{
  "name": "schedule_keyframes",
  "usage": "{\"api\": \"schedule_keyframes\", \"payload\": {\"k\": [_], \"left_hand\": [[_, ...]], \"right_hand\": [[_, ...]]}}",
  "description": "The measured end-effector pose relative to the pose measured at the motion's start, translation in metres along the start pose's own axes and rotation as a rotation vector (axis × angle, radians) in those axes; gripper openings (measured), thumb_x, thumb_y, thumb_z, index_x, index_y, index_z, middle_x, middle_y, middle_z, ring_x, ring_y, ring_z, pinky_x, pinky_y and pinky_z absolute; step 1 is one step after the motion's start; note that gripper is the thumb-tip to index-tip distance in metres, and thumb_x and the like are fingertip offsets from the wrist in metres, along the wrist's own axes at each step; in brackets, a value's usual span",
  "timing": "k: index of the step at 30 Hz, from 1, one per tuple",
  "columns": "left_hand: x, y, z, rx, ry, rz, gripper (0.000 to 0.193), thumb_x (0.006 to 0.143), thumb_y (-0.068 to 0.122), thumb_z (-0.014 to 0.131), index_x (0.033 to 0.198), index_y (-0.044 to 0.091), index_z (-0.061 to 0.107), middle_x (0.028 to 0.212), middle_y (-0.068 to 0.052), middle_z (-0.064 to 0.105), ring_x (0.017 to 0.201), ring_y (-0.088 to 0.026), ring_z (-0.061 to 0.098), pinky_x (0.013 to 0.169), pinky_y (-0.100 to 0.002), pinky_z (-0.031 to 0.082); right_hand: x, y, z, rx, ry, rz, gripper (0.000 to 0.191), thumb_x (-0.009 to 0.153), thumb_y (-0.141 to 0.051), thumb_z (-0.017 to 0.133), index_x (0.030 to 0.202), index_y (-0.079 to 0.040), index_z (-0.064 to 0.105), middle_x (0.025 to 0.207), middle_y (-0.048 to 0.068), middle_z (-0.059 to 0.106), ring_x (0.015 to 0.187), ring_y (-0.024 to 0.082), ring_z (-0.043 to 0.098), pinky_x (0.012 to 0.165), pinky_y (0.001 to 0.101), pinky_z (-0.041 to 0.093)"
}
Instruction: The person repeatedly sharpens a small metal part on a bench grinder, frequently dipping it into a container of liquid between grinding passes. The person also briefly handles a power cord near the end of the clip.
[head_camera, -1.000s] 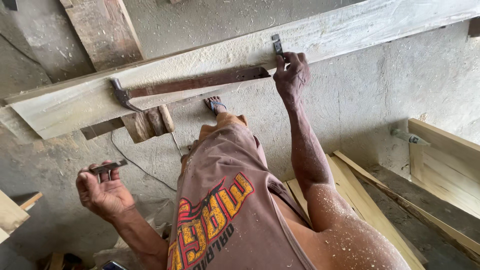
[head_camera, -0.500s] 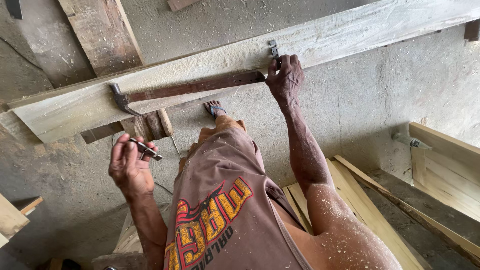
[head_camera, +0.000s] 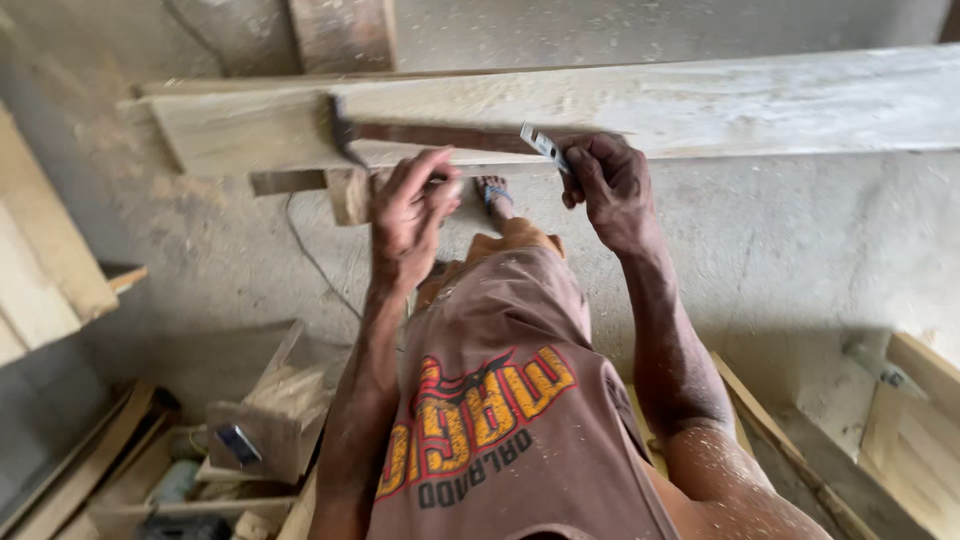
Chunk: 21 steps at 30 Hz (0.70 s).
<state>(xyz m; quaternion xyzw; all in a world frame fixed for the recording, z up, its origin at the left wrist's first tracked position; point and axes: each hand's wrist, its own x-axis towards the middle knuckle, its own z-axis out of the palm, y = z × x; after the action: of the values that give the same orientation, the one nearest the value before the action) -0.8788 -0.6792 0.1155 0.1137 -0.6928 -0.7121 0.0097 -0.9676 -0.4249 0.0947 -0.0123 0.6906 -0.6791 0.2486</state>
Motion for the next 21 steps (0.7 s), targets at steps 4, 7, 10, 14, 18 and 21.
{"api": "schedule_keyframes", "payload": {"k": [4,7,10,14,18,21], "left_hand": [[-0.007,0.017,-0.010,0.251,0.009,0.236,0.039,0.103,-0.003,0.071,0.139,0.006,0.061,0.117,-0.005,0.064,0.108,-0.014,0.065,0.092,-0.028,0.057],[-0.022,0.019,-0.025,0.182,0.050,0.231,0.030,0.102,-0.002,0.072,0.130,0.007,0.067,0.116,-0.003,0.064,0.103,-0.012,0.064,0.087,-0.025,0.057],[-0.045,0.016,-0.042,0.032,0.131,0.136,0.017,0.101,0.002,0.072,0.118,0.006,0.072,0.111,-0.002,0.066,0.090,-0.008,0.063,0.073,-0.022,0.057],[-0.081,0.007,-0.067,-0.012,0.292,0.041,0.011,0.101,0.008,0.074,0.111,0.003,0.073,0.099,0.000,0.063,0.076,-0.005,0.059,0.063,-0.021,0.054],[-0.116,0.000,-0.091,-0.173,0.448,-0.005,0.014,0.101,0.014,0.074,0.107,0.000,0.072,0.095,0.001,0.062,0.071,-0.005,0.055,0.060,-0.021,0.050],[-0.140,-0.005,-0.111,-0.221,0.494,-0.014,0.018,0.100,0.017,0.073,0.106,0.000,0.072,0.097,0.002,0.060,0.071,-0.004,0.055,0.058,-0.021,0.050]], "right_hand": [[-0.003,-0.022,0.041,0.193,-0.254,0.193,0.022,0.111,-0.016,0.054,0.110,0.000,0.068,0.073,-0.001,0.057,0.060,0.005,0.051,0.055,0.0239,0.044],[-0.003,-0.029,0.065,0.350,-0.452,0.318,0.024,0.112,-0.018,0.055,0.113,0.001,0.070,0.076,-0.002,0.057,0.061,0.003,0.048,0.057,0.0230,0.044],[-0.007,-0.034,0.088,0.247,-0.545,0.373,0.029,0.112,-0.021,0.054,0.110,0.003,0.070,0.077,0.000,0.061,0.062,0.007,0.056,0.058,0.0241,0.049],[-0.021,-0.046,0.121,-0.036,-0.573,0.090,0.035,0.113,-0.023,0.048,0.110,0.002,0.073,0.093,0.005,0.076,0.077,0.009,0.069,0.072,0.0231,0.059],[-0.042,-0.055,0.168,-0.237,-0.542,-0.157,0.020,0.109,-0.008,0.059,0.111,0.004,0.074,0.094,0.008,0.075,0.084,0.010,0.070,0.077,0.0253,0.059],[-0.060,-0.060,0.204,-0.355,-0.516,-0.249,0.014,0.104,0.001,0.061,0.110,0.004,0.074,0.094,0.007,0.075,0.085,0.011,0.072,0.077,0.0257,0.060]]}}
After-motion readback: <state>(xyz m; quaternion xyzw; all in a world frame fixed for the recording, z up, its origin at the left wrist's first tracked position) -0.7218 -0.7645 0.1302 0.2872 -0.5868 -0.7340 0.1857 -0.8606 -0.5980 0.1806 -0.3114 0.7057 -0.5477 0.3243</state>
